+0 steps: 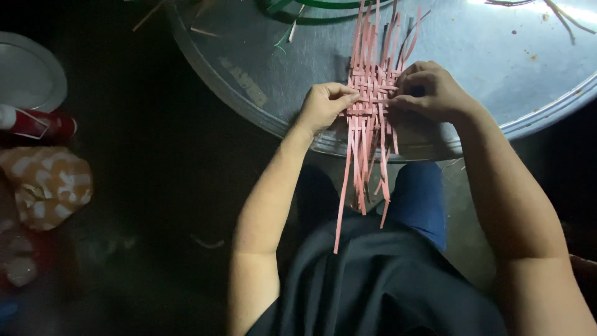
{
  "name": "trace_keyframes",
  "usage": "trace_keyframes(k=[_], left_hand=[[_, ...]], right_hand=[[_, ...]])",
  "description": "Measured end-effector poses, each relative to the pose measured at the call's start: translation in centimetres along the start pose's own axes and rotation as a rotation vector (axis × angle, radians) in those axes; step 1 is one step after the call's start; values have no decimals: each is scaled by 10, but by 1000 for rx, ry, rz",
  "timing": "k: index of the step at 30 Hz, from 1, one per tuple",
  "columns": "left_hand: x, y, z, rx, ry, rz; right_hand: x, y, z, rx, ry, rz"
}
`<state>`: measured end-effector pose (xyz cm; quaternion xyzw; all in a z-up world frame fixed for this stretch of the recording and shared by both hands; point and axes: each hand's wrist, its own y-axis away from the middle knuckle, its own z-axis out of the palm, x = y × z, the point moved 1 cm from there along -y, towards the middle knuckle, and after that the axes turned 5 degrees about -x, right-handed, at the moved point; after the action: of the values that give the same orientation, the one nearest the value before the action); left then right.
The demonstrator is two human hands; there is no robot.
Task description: A person is weaving pink plastic strips together on a round metal table to create a mesh or mat.
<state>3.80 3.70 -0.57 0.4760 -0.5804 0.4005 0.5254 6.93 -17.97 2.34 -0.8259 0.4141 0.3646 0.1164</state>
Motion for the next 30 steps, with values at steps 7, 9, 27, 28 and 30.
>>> trace_keyframes(k=[7,9,27,28,30], left_hand=[[-18,-5,-1,-66,-20,20],[-45,-15,-1,-84,136,-46],[-10,-3,1,-47,216,-113],[-33,-9,5,-44,216,-113],[-77,-20,11,44,319,-33]], right_hand=[[7,-1,0,-7,-19,-65],[4,-1,1,111,-120,-116],[-10,1,-6,73,-97,-87],[-9,3,-6,71,-97,-90],[-7,4,-6,121,-127,-123]])
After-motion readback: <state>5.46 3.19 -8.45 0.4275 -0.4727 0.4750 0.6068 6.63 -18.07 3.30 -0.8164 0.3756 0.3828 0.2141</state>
